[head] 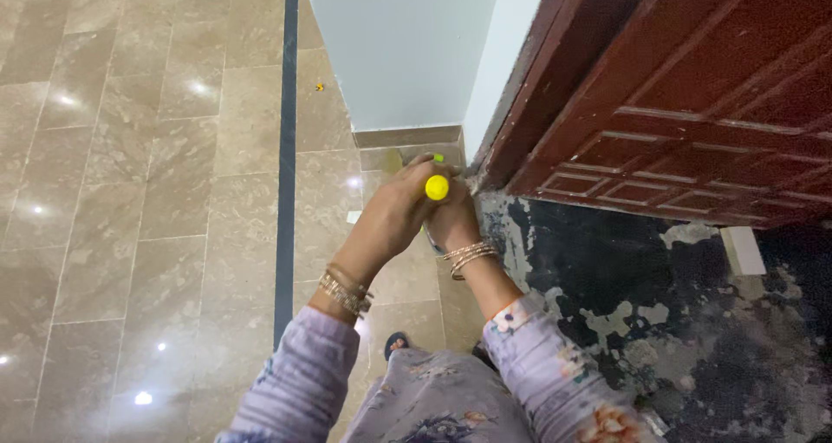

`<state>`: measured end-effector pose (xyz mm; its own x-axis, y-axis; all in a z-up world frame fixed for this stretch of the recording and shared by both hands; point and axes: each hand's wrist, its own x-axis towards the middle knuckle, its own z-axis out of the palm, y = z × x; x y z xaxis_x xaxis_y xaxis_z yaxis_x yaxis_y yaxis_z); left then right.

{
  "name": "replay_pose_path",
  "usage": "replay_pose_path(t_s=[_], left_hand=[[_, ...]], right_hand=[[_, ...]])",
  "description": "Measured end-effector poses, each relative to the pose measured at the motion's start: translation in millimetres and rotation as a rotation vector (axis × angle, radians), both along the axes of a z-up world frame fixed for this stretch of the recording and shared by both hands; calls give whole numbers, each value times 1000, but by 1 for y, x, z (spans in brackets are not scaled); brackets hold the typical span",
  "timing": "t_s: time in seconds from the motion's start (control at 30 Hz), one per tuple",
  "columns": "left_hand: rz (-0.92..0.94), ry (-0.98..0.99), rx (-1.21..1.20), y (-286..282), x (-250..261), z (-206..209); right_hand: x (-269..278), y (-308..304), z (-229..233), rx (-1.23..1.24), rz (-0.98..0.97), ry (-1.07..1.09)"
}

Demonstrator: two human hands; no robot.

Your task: The person sweeps debris from a tiled floor using a small hand broom, moving across a hallway and into a larger room.

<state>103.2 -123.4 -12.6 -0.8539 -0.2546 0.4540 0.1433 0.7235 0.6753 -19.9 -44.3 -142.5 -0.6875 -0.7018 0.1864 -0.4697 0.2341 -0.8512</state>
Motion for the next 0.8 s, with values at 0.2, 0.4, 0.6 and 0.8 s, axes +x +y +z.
replay_pose_path(t_s=[0.2,0.4,0.6,0.8], left_hand=[[-95,31,38,-20,34,33],[-45,85,190,-41,5,-8],[0,-32,318,-69,-64,-97],[117,-114,162,-82,-91,-60]], right_hand=[[47,-6,76,-223,28,171],[23,-29,49,-57,-75,155],[-49,-61,-83,-19,-40,144],[-84,-83,-96,-147,208,76]])
